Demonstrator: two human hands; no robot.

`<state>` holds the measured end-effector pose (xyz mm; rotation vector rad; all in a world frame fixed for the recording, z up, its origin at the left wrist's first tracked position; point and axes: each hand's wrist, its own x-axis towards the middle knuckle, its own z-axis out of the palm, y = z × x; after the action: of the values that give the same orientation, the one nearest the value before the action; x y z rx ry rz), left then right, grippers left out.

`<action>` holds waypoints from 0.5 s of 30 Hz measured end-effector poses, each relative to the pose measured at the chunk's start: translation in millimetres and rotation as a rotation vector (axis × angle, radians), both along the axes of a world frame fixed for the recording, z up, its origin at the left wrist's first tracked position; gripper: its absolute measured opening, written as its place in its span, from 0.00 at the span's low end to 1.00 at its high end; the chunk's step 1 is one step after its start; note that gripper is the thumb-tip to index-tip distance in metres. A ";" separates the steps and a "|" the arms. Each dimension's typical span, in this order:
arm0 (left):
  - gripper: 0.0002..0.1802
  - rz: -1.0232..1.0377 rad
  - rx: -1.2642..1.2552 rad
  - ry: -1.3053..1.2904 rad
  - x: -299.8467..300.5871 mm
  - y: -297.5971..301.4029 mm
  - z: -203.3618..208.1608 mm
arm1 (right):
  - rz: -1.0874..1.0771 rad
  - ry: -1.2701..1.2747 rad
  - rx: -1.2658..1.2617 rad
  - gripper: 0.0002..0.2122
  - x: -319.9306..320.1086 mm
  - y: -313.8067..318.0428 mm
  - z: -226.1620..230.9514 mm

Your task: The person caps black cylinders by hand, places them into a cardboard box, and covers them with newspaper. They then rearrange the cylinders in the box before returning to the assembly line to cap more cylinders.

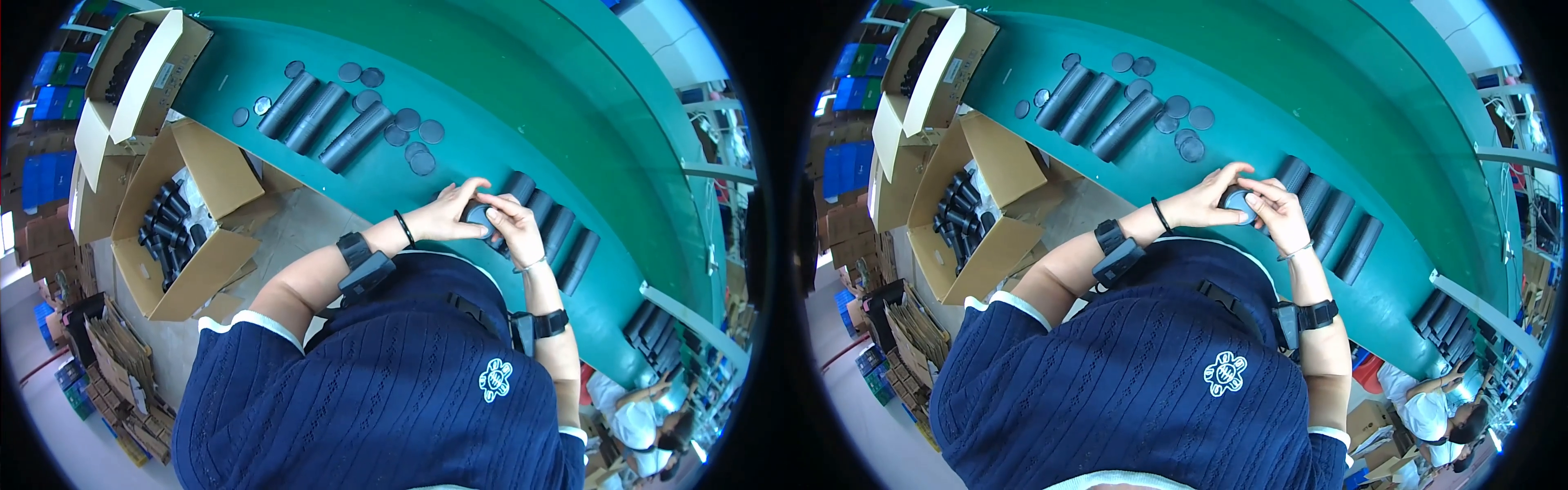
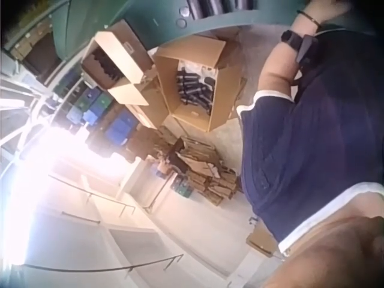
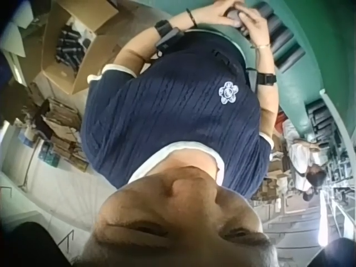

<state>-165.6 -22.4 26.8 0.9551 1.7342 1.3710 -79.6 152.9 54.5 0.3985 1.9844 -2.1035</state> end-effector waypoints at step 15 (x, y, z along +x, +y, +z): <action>0.23 0.288 0.494 -0.959 -29.1 16.7 33.8 | 0.120 0.146 0.171 0.39 3.6 13.7 1.1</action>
<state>-194.7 -5.7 60.6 0.1594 0.8231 2.0410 -76.0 166.6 55.6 0.1528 2.2192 -1.9476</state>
